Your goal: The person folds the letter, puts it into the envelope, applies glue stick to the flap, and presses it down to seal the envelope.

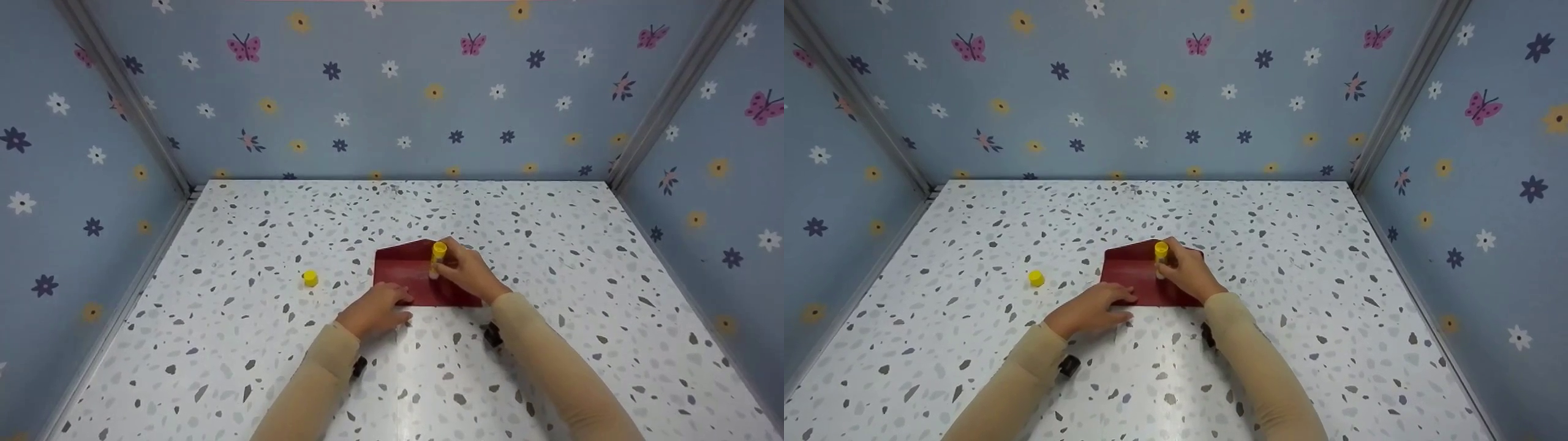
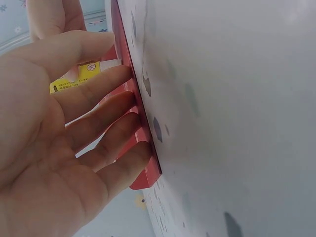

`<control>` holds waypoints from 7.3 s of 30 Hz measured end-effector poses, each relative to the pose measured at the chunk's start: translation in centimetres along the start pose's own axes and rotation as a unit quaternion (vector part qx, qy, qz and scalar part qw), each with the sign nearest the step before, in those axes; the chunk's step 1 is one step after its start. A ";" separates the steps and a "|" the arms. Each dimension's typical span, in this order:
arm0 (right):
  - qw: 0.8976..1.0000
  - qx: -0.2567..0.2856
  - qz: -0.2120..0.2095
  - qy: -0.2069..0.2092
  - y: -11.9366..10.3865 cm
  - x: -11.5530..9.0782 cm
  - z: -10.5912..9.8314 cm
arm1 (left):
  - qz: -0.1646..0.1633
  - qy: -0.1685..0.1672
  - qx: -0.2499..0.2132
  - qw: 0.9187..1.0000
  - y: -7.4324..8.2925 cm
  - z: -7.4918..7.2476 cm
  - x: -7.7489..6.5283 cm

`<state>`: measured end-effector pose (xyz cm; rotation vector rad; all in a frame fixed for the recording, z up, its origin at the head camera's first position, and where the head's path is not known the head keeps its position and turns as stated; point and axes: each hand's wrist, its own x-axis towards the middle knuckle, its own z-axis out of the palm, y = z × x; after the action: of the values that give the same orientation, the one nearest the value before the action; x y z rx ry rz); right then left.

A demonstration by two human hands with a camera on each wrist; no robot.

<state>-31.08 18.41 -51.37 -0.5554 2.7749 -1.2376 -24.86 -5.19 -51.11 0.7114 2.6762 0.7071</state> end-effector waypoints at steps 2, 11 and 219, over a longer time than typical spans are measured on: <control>1.000 -0.004 0.004 0.001 0.1 0.0 -0.1 | -0.009 -0.003 -0.007 1.000 0.1 0.0 -0.1; 1.000 0.003 0.022 0.000 0.4 -0.3 -0.8 | -0.008 -0.002 -0.005 1.000 0.0 0.1 0.1; 0.950 0.311 -0.008 -0.027 -4.8 -5.3 -0.3 | 0.080 0.207 -0.733 0.643 5.6 -0.9 2.7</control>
<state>-24.71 17.51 -48.19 -0.5319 2.1439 -1.9348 -25.32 0.13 -47.84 0.2364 1.2889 2.7229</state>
